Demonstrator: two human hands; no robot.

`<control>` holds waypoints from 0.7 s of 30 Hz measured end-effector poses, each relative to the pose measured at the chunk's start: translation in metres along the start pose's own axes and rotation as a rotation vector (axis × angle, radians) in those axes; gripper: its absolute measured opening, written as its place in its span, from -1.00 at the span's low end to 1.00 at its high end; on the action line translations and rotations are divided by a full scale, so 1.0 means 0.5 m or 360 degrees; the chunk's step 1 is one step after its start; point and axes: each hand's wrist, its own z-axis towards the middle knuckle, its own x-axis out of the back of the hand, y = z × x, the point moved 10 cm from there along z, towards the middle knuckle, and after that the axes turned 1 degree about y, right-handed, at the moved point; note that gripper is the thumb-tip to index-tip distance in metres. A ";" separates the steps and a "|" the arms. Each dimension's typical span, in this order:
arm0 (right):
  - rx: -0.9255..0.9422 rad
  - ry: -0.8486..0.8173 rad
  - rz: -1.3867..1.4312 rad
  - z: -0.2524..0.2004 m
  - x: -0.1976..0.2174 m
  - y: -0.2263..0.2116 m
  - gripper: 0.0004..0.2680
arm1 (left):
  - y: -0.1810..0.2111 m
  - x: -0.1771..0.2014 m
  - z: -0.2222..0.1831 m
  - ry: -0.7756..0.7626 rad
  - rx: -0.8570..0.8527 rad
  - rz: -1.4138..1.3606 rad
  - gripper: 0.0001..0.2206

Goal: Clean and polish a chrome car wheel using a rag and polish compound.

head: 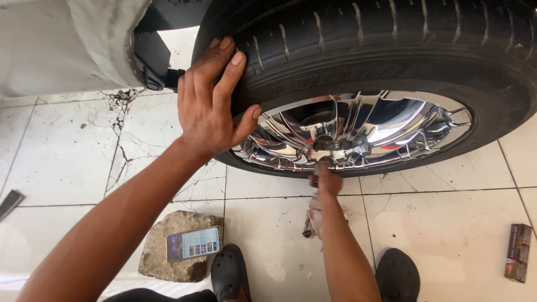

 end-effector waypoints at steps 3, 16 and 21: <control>-0.0249 -0.0136 -0.0217 -0.014 -0.035 0.021 -0.74 | 0.003 0.001 -0.002 0.0005 0.0000 0.0009 -0.41; 0.0045 0.0253 0.0009 -0.063 0.031 -0.093 -0.67 | 0.004 -0.002 -0.003 -0.0031 -0.0022 0.0018 -0.42; 0.0038 0.0214 -0.0093 -0.070 0.032 -0.104 -0.66 | 0.007 0.000 0.000 0.0007 -0.0040 0.0023 -0.41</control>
